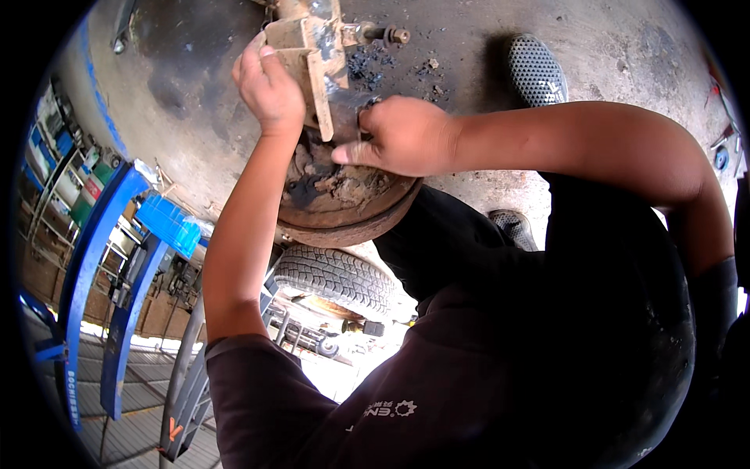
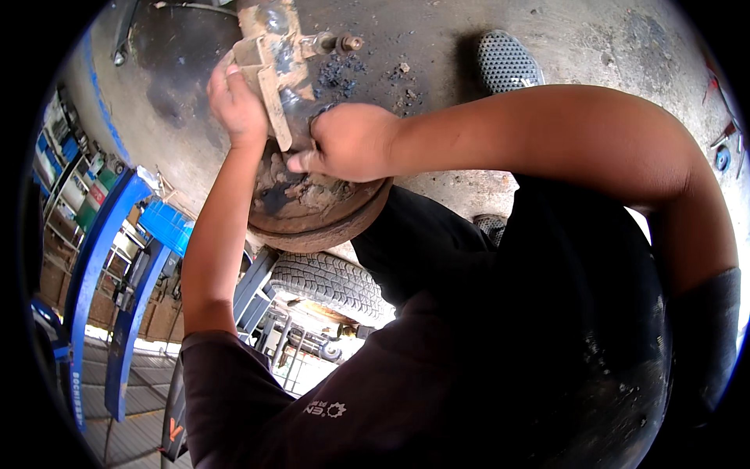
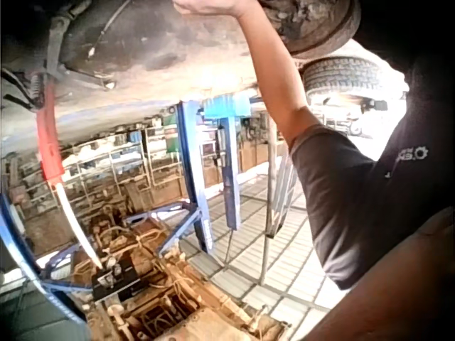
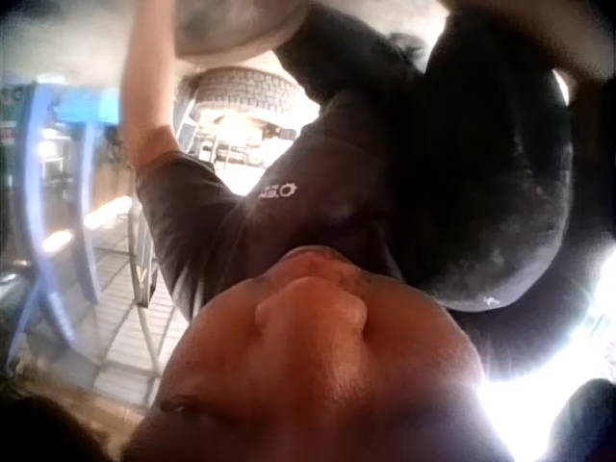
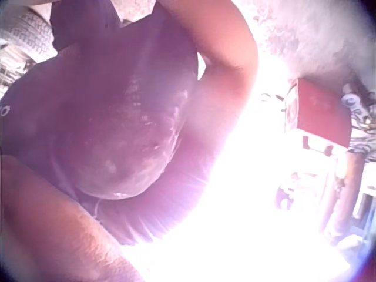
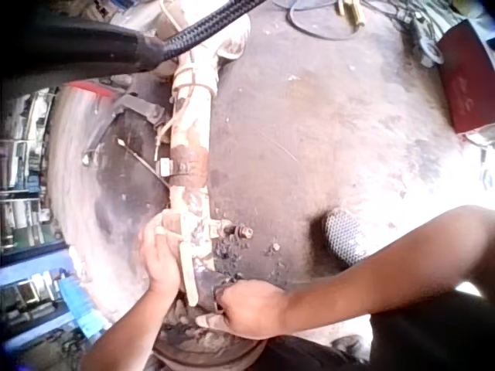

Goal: The person positions a metal plate onto a rusty brake drum assembly and uses a welding torch to fuse the components. They ignite the torch, adjust the flame, and apply heat to the joint between the plate and the drum, creating sparks. The person then uses pliers to manipulate the assembly and briefly inspects the work.

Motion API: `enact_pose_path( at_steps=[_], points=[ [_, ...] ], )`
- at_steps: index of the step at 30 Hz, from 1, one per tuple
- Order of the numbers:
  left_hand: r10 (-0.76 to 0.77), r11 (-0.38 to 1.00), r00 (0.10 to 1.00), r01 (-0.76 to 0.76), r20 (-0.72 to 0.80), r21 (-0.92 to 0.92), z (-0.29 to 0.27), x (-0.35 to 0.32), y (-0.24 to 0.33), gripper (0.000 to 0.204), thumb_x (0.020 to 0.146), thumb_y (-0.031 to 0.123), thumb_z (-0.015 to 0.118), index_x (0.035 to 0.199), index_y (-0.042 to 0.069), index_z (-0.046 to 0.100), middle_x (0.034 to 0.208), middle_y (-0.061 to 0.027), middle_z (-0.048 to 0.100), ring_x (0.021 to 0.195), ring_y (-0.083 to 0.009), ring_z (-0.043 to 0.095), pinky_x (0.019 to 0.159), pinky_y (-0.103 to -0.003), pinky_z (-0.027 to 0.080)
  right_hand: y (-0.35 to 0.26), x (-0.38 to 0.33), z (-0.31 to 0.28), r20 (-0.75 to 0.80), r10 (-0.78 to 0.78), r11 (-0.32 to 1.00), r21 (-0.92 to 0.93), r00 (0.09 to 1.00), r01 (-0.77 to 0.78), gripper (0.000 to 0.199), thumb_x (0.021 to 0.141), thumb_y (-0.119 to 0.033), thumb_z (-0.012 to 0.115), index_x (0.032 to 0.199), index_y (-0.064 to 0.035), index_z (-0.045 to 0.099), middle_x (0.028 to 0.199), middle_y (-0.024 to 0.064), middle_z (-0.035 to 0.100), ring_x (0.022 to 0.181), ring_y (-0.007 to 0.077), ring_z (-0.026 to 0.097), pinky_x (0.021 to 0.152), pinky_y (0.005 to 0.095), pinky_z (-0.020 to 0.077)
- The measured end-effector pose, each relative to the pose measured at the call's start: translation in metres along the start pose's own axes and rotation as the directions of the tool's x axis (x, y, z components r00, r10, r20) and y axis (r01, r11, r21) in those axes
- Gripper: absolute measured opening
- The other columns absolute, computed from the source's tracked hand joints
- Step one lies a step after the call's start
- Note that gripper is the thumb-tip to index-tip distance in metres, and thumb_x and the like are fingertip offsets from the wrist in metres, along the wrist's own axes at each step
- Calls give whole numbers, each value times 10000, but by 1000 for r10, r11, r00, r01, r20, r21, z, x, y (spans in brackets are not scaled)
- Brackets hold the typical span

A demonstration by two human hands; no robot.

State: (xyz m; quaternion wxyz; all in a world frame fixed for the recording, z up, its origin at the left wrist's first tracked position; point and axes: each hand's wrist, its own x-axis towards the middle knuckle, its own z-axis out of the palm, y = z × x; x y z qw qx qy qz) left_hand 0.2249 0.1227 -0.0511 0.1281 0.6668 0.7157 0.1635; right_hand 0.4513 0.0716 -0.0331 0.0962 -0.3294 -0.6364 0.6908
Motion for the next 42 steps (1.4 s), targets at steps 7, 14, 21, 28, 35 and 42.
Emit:
enact_pose_path(
  at_steps=[7,14,21,28,35,42],
  points=[
    [84,996,996,-83,-34,26,2,0,-2,327,1022,203,473,1209,-2,647,1139,-197,668,1185,-364,505,1032,-444,401,13,11,21,-130,62,969,244,990,-28,490,981,-318,666,674,59,606,569,216,486,508,297,448,545,405,446],
    [68,998,993,-68,-98,5,6,-1,-7,307,1012,218,520,1201,26,666,1152,-209,654,1162,-368,547,1028,-435,423,7,12,14,-29,138,950,288,990,-124,536,998,-328,661,625,47,578,491,39,430,509,109,412,478,342,398],
    [122,993,987,-120,-107,25,3,-1,-11,330,1000,227,545,1240,26,651,1168,-183,681,1143,-354,577,1041,-422,426,4,11,11,55,218,936,270,974,-225,519,968,-373,679,695,66,633,543,98,490,556,146,466,558,373,450],
    [-122,990,992,124,44,-59,-26,32,-45,456,971,412,640,1172,5,681,1094,-198,729,1041,-305,701,902,-382,519,20,14,22,-3,217,947,243,976,-210,546,969,-381,687,635,41,597,526,24,432,518,112,394,476,348,384],
    [-283,921,948,311,145,-234,11,35,-72,461,969,429,614,798,1,614,838,-276,656,839,-405,666,739,-519,478,22,11,21,31,242,931,275,970,-241,495,996,-365,673,723,46,640,579,-21,490,597,62,428,525,279,404],
    [-414,819,907,336,-73,-464,-46,66,-112,434,1005,340,592,721,12,582,661,-84,594,632,-191,524,640,-405,443,15,11,11,157,287,901,290,945,-322,406,981,-388,685,982,16,724,764,-4,638,697,71,571,622,262,494]
  ],
)
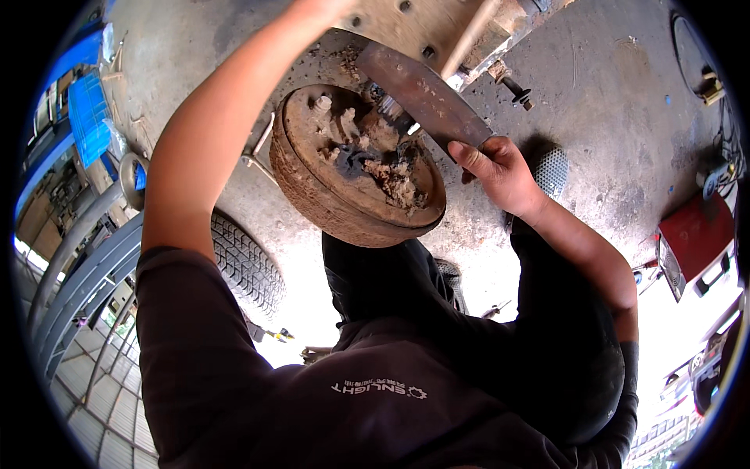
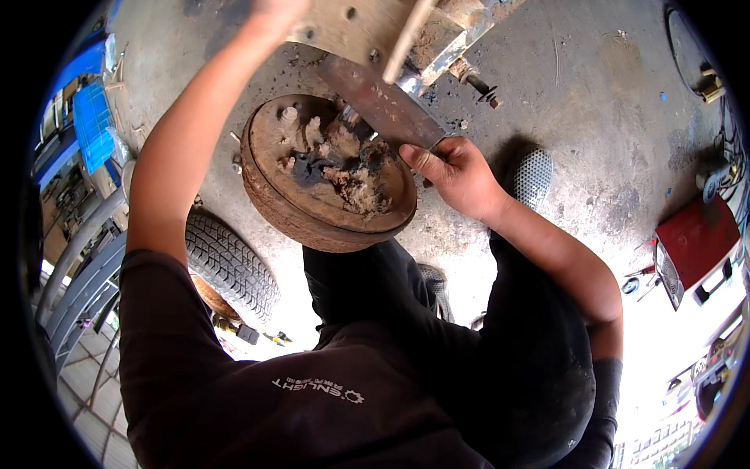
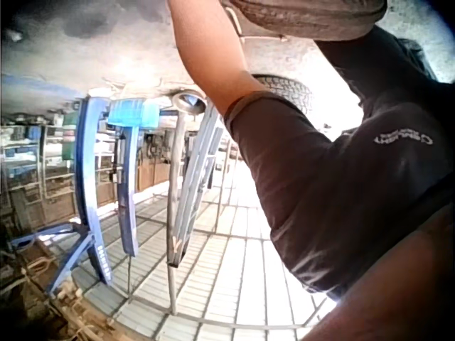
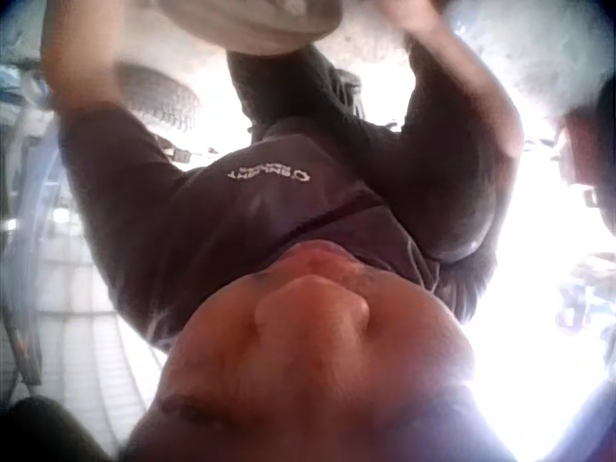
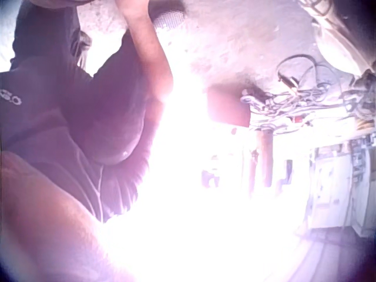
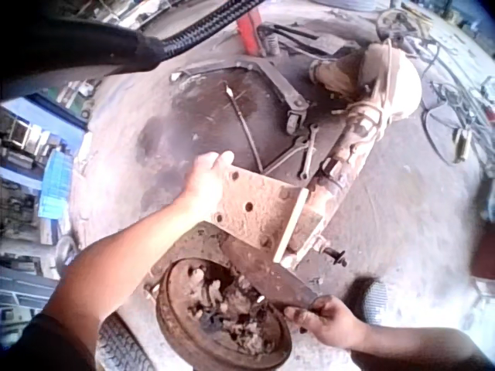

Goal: The person positions a metal plate onto a rusty brake drum assembly and uses a welding torch to fuse the components. They ignite the torch, adjust the flame, and apply heat to the joint between the plate and the drum, creating sparks. The person then uses pliers to manipulate the assembly and briefly inspects the work.

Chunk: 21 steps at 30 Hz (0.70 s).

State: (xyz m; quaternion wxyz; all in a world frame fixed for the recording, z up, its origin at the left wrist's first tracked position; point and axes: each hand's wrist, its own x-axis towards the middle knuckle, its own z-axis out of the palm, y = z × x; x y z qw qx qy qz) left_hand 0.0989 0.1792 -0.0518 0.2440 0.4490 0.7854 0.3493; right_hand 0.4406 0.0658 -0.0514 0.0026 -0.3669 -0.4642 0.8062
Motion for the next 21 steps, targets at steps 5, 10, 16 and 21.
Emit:
enact_pose_path(
  at_steps=[5,10,16,21],
  points=[
    [-139,944,979,85,-151,-317,-68,35,-52,327,988,247,639,753,21,646,727,-33,656,647,-143,582,617,-335,470,3,2,3,-57,-3,995,96,998,8,426,967,-394,705,941,31,726,722,-12,620,693,55,545,617,252,470],
    [74,824,897,191,-436,533,-135,17,-105,465,1024,399,499,964,-21,690,921,-260,684,854,-407,644,816,-490,493,-2,-2,3,-47,3,994,113,999,3,445,948,-411,723,953,33,726,749,12,645,718,77,585,651,257,505],
    [94,630,898,280,-430,724,-147,-38,-168,528,1030,454,451,989,-18,684,1020,-290,688,990,-472,653,857,-533,504,-3,-10,-15,86,52,999,-9,995,-51,433,932,-346,756,1047,67,699,869,48,695,811,114,625,737,280,530],
    [-201,545,789,582,-580,603,-158,-92,-281,624,1008,557,443,987,-8,706,994,-274,706,958,-474,666,844,-531,510,21,-36,-50,-111,122,981,-140,986,-137,589,917,-323,771,1272,107,583,1025,144,699,943,184,650,853,296,523]
  ],
)
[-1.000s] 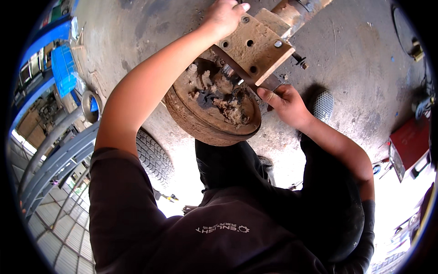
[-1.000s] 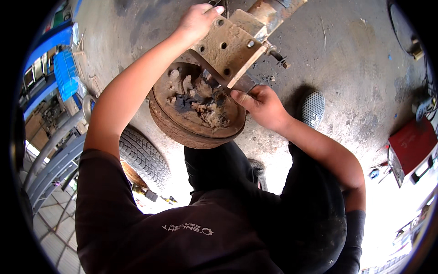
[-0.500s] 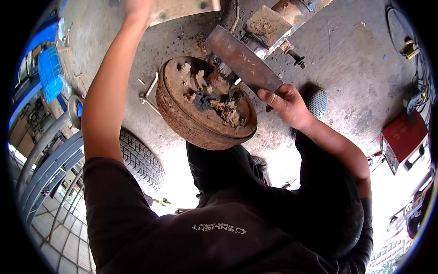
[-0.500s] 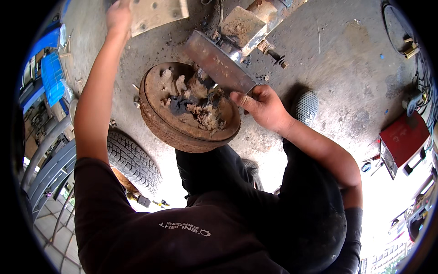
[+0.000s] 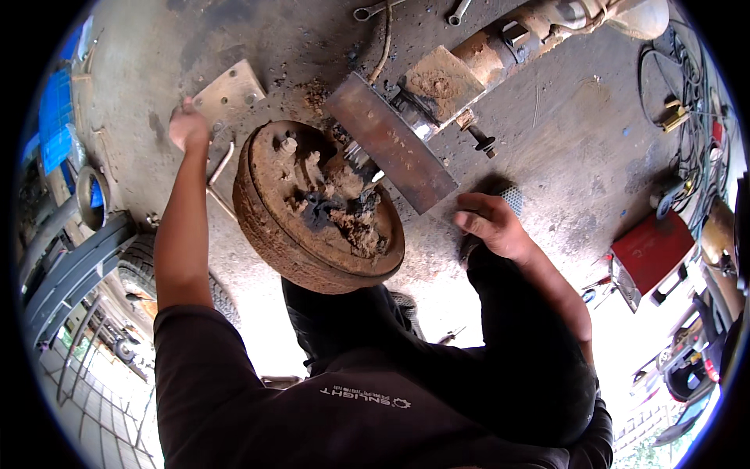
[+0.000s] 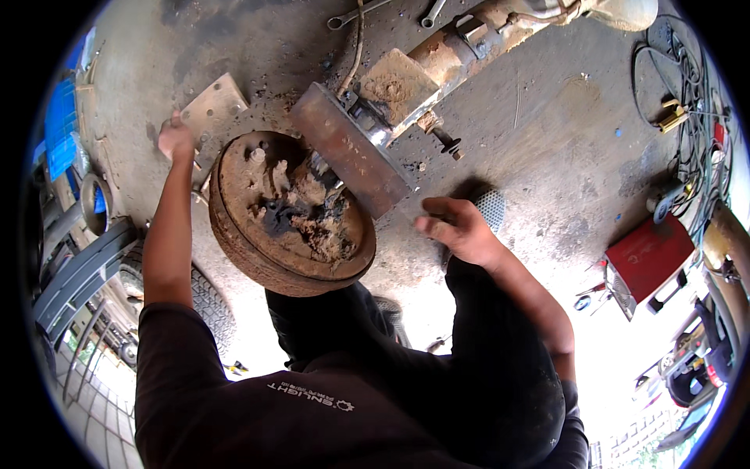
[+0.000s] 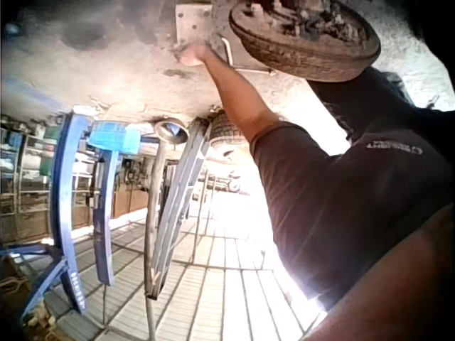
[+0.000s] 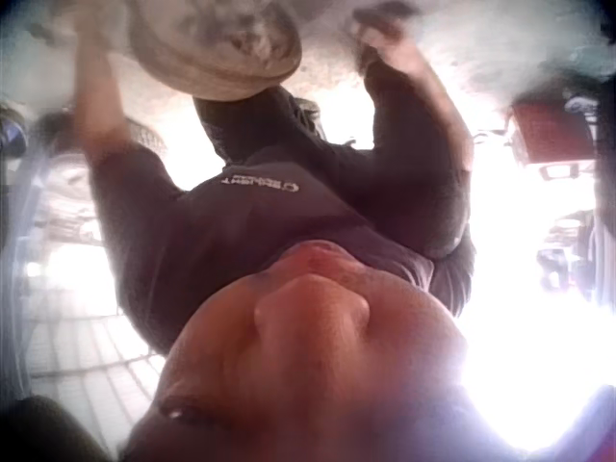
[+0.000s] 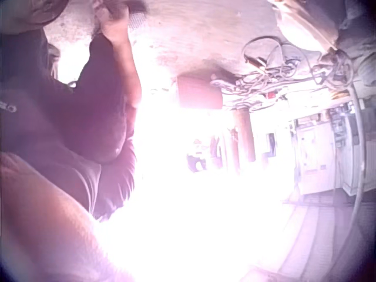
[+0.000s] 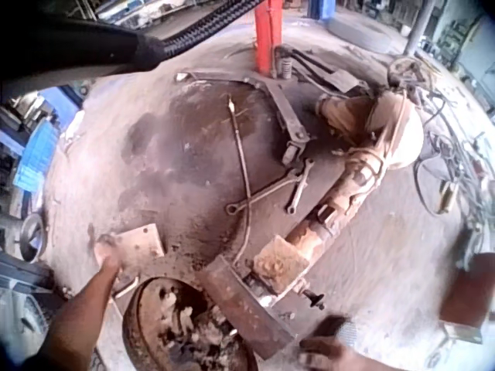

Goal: The person positions a metal plate onto a rusty brake drum assembly and uses a welding torch to fuse the components. They ignite the torch, adjust the flame, and apply heat to the joint between the plate and the drum, creating sparks. The person then uses pliers to manipulate the assembly and briefly inspects the work.

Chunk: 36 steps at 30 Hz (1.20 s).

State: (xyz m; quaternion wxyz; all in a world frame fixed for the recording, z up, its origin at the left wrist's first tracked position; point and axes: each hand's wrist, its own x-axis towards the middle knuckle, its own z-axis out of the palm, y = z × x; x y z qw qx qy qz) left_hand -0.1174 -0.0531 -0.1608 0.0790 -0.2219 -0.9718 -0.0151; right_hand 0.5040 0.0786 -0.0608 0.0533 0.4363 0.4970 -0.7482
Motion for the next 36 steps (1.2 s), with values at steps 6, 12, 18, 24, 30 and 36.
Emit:
enact_pose_path(
  at_steps=[6,12,18,24,30,36],
  points=[
    [-395,536,765,642,509,-548,47,-15,-99,253,919,199,729,1018,-34,736,914,-99,743,749,-162,676,635,-303,542,65,-20,-24,-312,332,934,243,890,-263,215,989,-230,627,903,-34,645,714,-26,533,629,71,496,578,252,413],
    [-67,856,944,222,324,-468,6,-49,-96,217,880,189,730,1050,59,766,958,-115,764,817,-193,722,767,-332,556,124,-20,-22,-456,316,948,110,832,-300,252,984,-246,618,998,-7,695,637,13,588,536,104,538,514,267,397],
    [-81,929,962,168,261,-329,-39,-88,-98,243,852,312,738,962,99,777,923,-141,754,880,-316,730,806,-406,556,140,-18,-32,-479,364,931,209,799,-299,329,972,-280,626,709,-82,613,515,27,515,397,138,476,396,308,361],
    [-258,966,790,204,557,158,51,-164,-267,617,748,617,780,796,4,731,826,-215,723,798,-376,705,720,-504,529,130,-12,-32,-428,379,923,233,820,-305,369,976,-304,622,668,-110,564,522,5,496,407,139,467,406,303,358],
    [-127,978,733,-20,669,208,123,-195,-262,595,791,506,778,1030,-36,722,1025,-232,731,989,-396,698,848,-495,549,130,-23,-31,-471,436,896,303,767,-323,308,963,-317,647,775,-76,605,585,14,550,446,142,499,433,298,372],
    [-174,956,794,279,583,-94,130,-168,-346,461,894,457,661,864,4,740,884,-216,739,862,-377,720,759,-479,571,87,33,-82,-731,-198,868,-440,653,-229,323,876,-276,704,977,30,731,762,215,705,706,306,707,701,406,547]
  ],
)
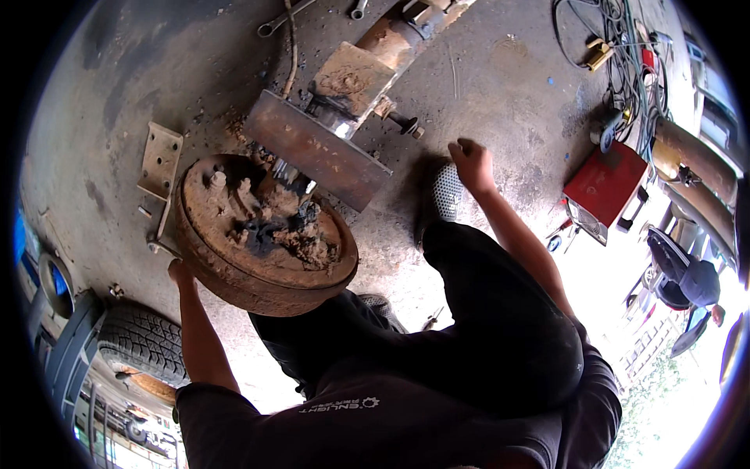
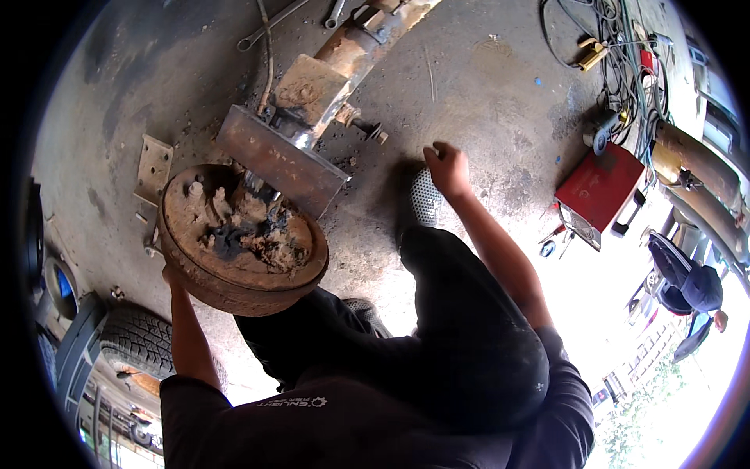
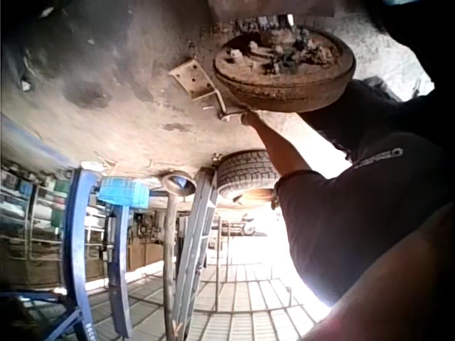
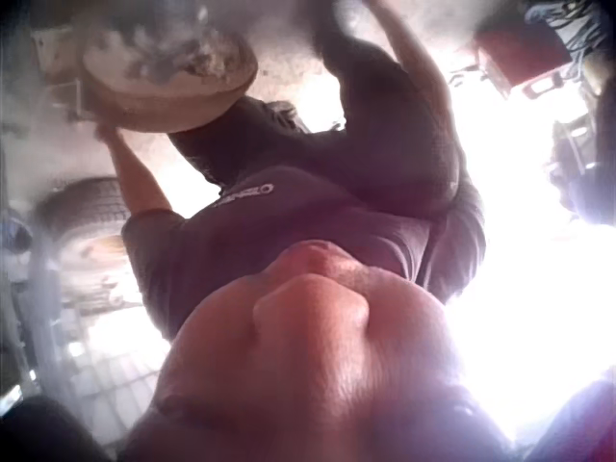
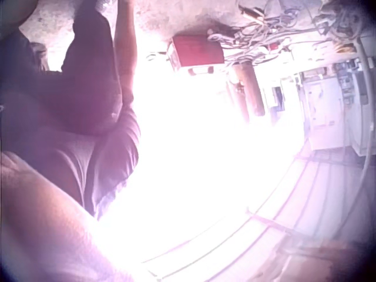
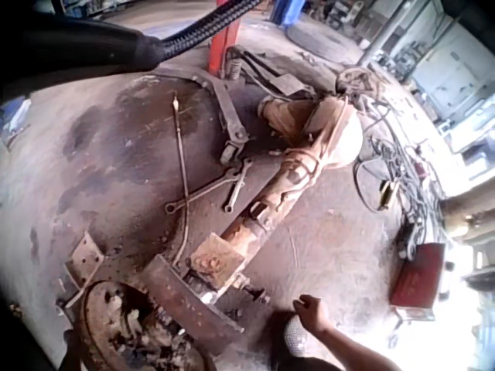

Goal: The person positions a metal plate onto a rusty brake drum assembly and uses a welding torch to fuse the components. They ignite the torch, adjust the flame, and apply heat to the joint between the plate and the drum, creating sparks. The person then uses pliers to manipulate the assembly and briefly inspects the work.

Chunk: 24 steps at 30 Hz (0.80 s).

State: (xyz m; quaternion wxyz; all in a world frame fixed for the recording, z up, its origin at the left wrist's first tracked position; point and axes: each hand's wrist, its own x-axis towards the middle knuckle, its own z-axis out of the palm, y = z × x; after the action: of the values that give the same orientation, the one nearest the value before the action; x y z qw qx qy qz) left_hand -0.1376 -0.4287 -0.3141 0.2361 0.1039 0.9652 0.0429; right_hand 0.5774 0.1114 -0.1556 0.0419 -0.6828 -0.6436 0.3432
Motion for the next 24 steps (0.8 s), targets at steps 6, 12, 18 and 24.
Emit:
enact_pose_path(
  at_steps=[6,12,18,24],
  points=[
    [-101,994,989,105,109,-33,16,-30,39,312,932,326,644,824,38,694,778,-149,695,696,-296,696,585,-438,544,-24,107,6,-63,-400,879,-309,914,364,176,814,-98,640,965,-10,623,1001,230,644,979,436,625,862,503,534],
    [-111,983,985,129,133,-132,-15,-85,119,279,861,193,788,750,61,569,606,-81,562,427,-209,557,368,-367,447,-20,130,7,20,-367,839,-425,930,340,201,817,-31,602,1018,-22,603,1062,227,634,994,450,619,859,518,527],
    [-61,956,991,92,116,-280,-15,-93,111,276,790,124,797,702,62,542,571,-71,530,421,-192,523,374,-352,413,-20,136,14,33,-323,818,-493,946,296,311,866,24,485,1139,-31,624,1150,229,643,1036,446,625,888,517,529],
    [-227,771,928,356,294,-529,-34,-110,135,189,889,177,739,846,29,629,692,-90,621,528,-191,608,464,-332,510,6,108,13,-56,-345,861,-417,937,292,467,748,-57,569,1197,22,669,1116,272,683,1027,432,668,920,478,536]
  ],
)
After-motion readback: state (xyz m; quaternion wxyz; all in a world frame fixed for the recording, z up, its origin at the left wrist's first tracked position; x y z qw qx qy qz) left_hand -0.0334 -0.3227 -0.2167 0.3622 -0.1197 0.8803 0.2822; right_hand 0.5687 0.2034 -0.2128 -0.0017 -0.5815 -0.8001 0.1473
